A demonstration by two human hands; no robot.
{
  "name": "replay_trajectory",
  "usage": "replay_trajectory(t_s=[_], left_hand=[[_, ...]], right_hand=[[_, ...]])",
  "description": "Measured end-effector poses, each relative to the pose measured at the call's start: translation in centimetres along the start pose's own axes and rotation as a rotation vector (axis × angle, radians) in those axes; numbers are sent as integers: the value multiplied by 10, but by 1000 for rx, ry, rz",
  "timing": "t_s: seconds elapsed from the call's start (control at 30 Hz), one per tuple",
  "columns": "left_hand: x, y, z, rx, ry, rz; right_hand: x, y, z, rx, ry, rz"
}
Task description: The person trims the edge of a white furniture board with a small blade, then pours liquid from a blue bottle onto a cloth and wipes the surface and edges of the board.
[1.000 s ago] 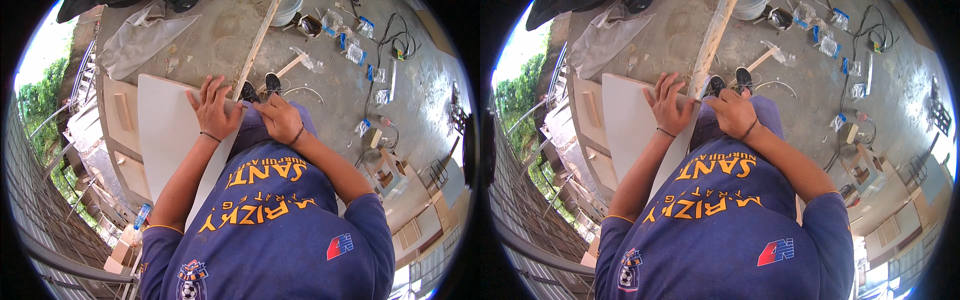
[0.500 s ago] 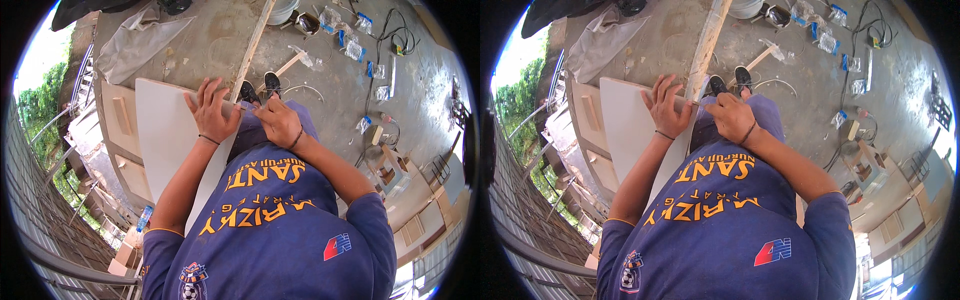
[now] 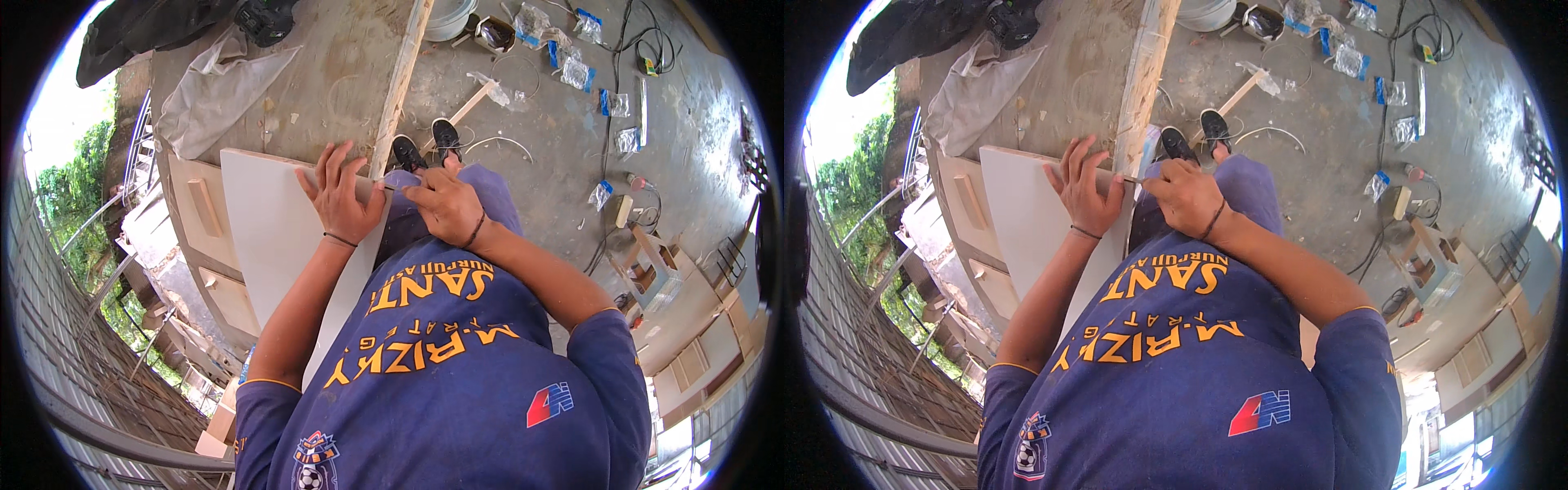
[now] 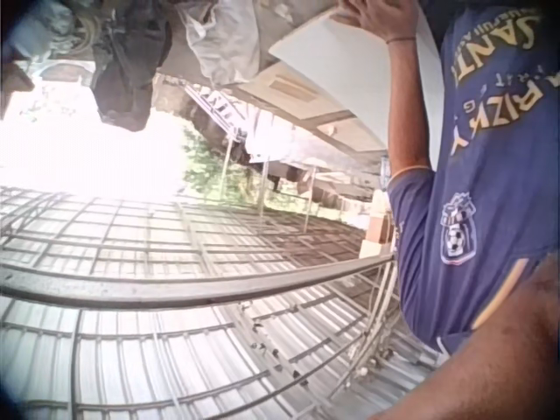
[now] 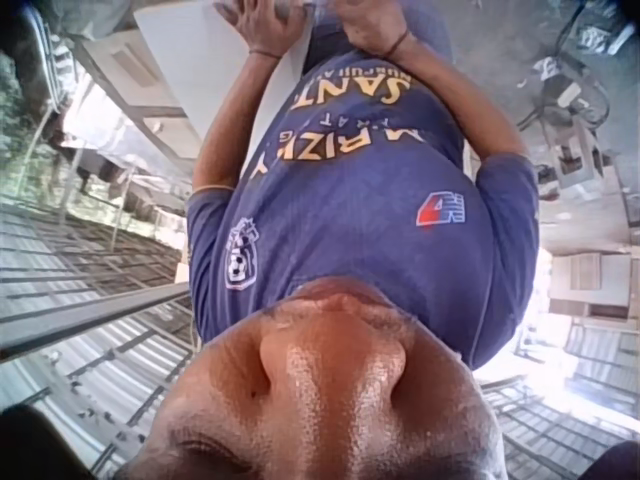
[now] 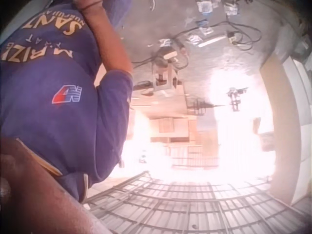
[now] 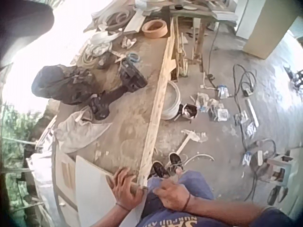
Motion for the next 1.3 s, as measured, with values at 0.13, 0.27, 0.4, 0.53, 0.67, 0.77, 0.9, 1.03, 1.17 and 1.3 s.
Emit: replay_trajectory(t_s=[0.13, 0.27, 0.4, 0.53, 0.67, 0.77, 0.9, 1.03, 1.17, 1.3], left_hand=[[0, -1, -2, -5, 12, 0], [1, -3, 2, -5, 10, 7], [4, 0, -2, 0, -16, -5], [6, -1, 0, 4, -58, -11], [-4, -6, 2, -32, -58, -21], [-3, -6, -3, -32, -74, -50], [0, 0, -18, 31, -117, -117], [14, -4, -17, 295, -87, -120], [38, -13, -8, 303, -133, -80], [50, -29, -18, 271, -165, 70]], right_hand=[[0, 0, 1, 14, 30, -20], [-3, -2, 1, 4, 56, -74], [-6, 2, 2, -50, 76, -128], [-8, -4, 2, -122, 49, -176], [-2, -9, 0, -75, 86, -143], [13, -16, -2, -86, 137, -171], [9, -16, 5, -74, 104, -78], [-34, -46, 18, 12, 75, -111], [-82, -83, 39, 84, -3, -229], [-96, -72, 78, 82, -63, -224]])
Point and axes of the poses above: each hand's wrist, its own z-axis towards the middle knuckle, its own x-axis out of the palm, y = z × x, the point moved 1 cm from there along z, towards the middle knuckle, and after that the axes turned 1 degree about x, right-handed, at the moved point
